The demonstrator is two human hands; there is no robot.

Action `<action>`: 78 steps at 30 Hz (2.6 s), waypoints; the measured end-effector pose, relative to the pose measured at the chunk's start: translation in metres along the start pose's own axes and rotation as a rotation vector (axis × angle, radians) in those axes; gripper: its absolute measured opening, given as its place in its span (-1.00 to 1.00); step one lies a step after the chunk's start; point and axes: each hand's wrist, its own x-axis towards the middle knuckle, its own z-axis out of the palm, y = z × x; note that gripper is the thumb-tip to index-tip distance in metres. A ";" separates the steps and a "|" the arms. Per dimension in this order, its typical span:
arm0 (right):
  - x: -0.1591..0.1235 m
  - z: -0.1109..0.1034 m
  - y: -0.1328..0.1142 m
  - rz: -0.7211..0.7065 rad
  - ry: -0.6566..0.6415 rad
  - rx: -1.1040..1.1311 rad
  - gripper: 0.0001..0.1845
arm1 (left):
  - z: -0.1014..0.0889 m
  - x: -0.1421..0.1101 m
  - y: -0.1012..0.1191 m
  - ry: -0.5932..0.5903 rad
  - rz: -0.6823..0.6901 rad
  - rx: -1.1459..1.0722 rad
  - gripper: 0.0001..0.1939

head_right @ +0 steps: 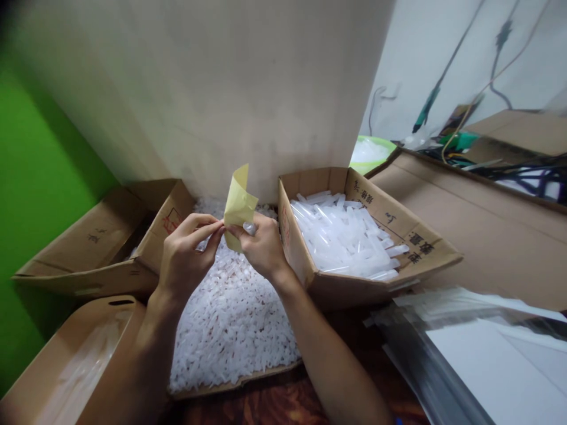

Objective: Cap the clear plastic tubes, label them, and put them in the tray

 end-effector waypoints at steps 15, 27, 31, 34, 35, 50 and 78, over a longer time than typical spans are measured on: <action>-0.002 0.003 -0.001 0.020 0.039 -0.066 -0.70 | -0.007 0.001 -0.003 0.021 -0.103 -0.092 -0.90; -0.001 -0.004 -0.003 -0.143 0.005 -0.170 -0.81 | -0.005 0.001 0.003 -0.014 -0.018 -0.113 -0.92; -0.003 -0.006 -0.006 -0.185 -0.028 -0.229 -0.83 | -0.008 0.002 0.000 -0.050 -0.016 -0.134 -0.92; -0.004 -0.004 -0.007 -0.175 -0.027 -0.240 -0.84 | -0.010 0.002 -0.001 -0.051 -0.019 -0.108 -0.92; -0.004 -0.004 -0.007 -0.166 -0.025 -0.230 -0.84 | -0.010 0.002 -0.001 -0.043 -0.023 -0.102 -0.92; -0.002 -0.004 -0.007 -0.080 0.025 -0.159 -0.85 | -0.008 0.003 0.002 0.037 -0.025 -0.100 -0.94; -0.002 0.001 0.004 -0.123 -0.058 -0.427 -0.85 | -0.012 0.005 0.019 0.009 0.315 0.139 -0.86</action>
